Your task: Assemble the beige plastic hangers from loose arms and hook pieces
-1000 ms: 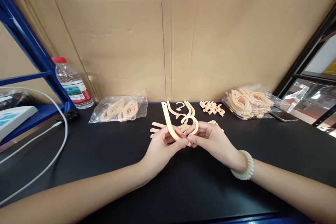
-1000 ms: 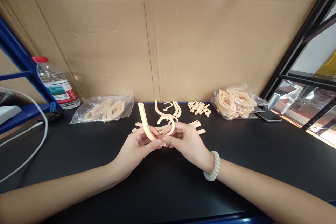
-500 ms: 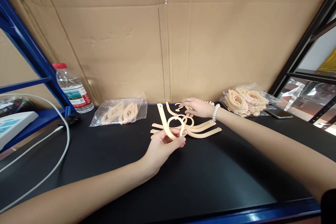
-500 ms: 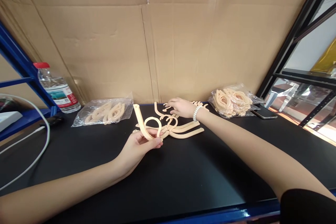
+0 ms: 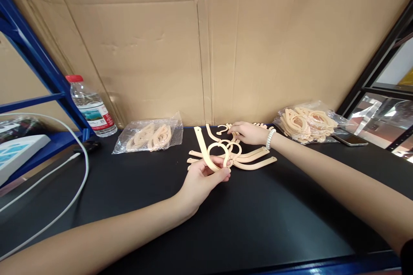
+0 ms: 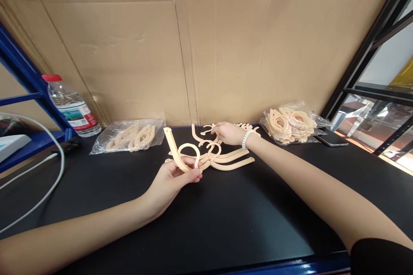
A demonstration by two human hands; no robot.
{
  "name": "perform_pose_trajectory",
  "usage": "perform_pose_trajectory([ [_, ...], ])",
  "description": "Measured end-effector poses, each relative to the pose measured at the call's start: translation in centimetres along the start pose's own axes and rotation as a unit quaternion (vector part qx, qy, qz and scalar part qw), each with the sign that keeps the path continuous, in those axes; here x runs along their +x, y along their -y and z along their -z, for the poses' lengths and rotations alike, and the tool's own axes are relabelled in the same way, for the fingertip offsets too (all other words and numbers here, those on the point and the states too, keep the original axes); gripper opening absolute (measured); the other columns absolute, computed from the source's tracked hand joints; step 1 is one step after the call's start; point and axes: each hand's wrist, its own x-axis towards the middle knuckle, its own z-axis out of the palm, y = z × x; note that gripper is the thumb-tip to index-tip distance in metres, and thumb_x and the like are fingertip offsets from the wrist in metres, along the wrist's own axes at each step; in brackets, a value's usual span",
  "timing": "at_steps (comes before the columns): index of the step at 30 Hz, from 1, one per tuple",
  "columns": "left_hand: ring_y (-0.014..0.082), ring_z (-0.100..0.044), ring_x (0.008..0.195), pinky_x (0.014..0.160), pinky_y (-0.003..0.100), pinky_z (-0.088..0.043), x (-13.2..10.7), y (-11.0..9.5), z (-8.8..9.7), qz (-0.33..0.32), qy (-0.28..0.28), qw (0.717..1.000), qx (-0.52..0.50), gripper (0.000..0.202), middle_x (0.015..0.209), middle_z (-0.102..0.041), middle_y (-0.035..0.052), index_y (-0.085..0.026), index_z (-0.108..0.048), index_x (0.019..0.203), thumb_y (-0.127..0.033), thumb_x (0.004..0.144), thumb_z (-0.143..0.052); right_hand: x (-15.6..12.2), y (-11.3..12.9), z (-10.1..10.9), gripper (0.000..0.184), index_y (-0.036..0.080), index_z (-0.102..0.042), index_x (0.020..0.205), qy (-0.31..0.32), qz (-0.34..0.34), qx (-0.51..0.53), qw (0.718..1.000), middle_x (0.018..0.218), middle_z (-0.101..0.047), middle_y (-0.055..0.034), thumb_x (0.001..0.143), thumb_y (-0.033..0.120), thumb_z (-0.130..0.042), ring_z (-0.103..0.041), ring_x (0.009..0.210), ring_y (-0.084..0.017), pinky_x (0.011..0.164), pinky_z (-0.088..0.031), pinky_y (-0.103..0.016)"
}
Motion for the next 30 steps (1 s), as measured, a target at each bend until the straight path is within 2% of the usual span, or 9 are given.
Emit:
perform_pose_trajectory([
  [4,0.0134,-0.062,0.072,0.075,0.029,-0.055,0.0,0.0,0.0,0.001,-0.006,1.0,0.001,0.02,0.075,-0.067,0.0017,-0.015,-0.07,0.08,-0.027,0.069,-0.081,-0.7,-0.3,0.0,0.034,0.012,-0.063,0.106,-0.014,0.003,-0.005,1.0,0.106,-0.062,-0.0138,0.084,-0.004,-0.044,-0.062,0.092,-0.022,0.083,-0.05,-0.034],
  [10,0.014,-0.063,0.072,0.076,0.03,-0.055,-0.1,0.1,0.0,-0.003,-0.005,1.0,0.004,0.02,0.079,-0.068,0.0025,-0.015,-0.07,0.08,-0.029,0.07,-0.08,-1.3,-0.5,0.6,0.027,0.017,-0.065,0.086,-0.001,0.036,-0.018,0.999,0.087,-0.064,-0.0067,0.077,-0.005,-0.052,-0.058,0.09,-0.023,0.082,-0.046,-0.033],
  [18,0.0135,-0.063,0.071,0.074,0.029,-0.054,-0.2,0.0,-0.1,-0.005,-0.009,1.0,0.004,0.022,0.075,-0.068,0.0016,-0.014,-0.068,0.079,-0.029,0.068,-0.081,-1.2,-0.9,0.6,0.025,0.018,-0.069,0.084,0.003,0.063,-0.035,0.997,0.086,-0.06,-0.0069,0.082,-0.001,-0.052,-0.054,0.09,-0.023,0.082,-0.044,-0.035],
  [24,0.0138,-0.063,0.071,0.073,0.03,-0.055,-0.2,-0.2,-0.1,-0.006,-0.013,1.0,0.001,0.024,0.078,-0.068,0.0026,-0.014,-0.068,0.079,-0.03,0.066,-0.081,-1.4,-1.4,0.0,0.013,0.018,-0.071,0.087,-0.023,0.06,-0.017,0.998,0.094,-0.054,-0.0081,0.086,0.012,-0.059,-0.053,0.087,-0.021,0.078,-0.046,-0.033],
  [27,0.0153,-0.064,0.072,0.072,0.031,-0.055,-0.3,-0.3,-0.2,-0.008,-0.018,1.0,0.003,0.025,0.077,-0.068,0.003,-0.014,-0.067,0.078,-0.03,0.065,-0.082,-1.6,-1.3,-0.3,0.013,0.018,-0.07,0.086,-0.046,0.053,0.001,0.998,0.092,-0.053,-0.0068,0.088,0.017,-0.058,-0.054,0.08,-0.018,0.072,-0.047,-0.03],
  [30,0.0153,-0.064,0.071,0.072,0.031,-0.055,-0.3,-0.2,-0.1,-0.012,-0.02,1.0,0.005,0.025,0.077,-0.068,0.0031,-0.014,-0.068,0.077,-0.029,0.064,-0.082,-1.9,-1.0,0.0,0.015,0.019,-0.067,0.088,-0.089,0.043,0.025,0.995,0.091,-0.054,-0.0063,0.092,0.025,-0.054,-0.055,0.079,-0.018,0.073,-0.047,-0.03],
])
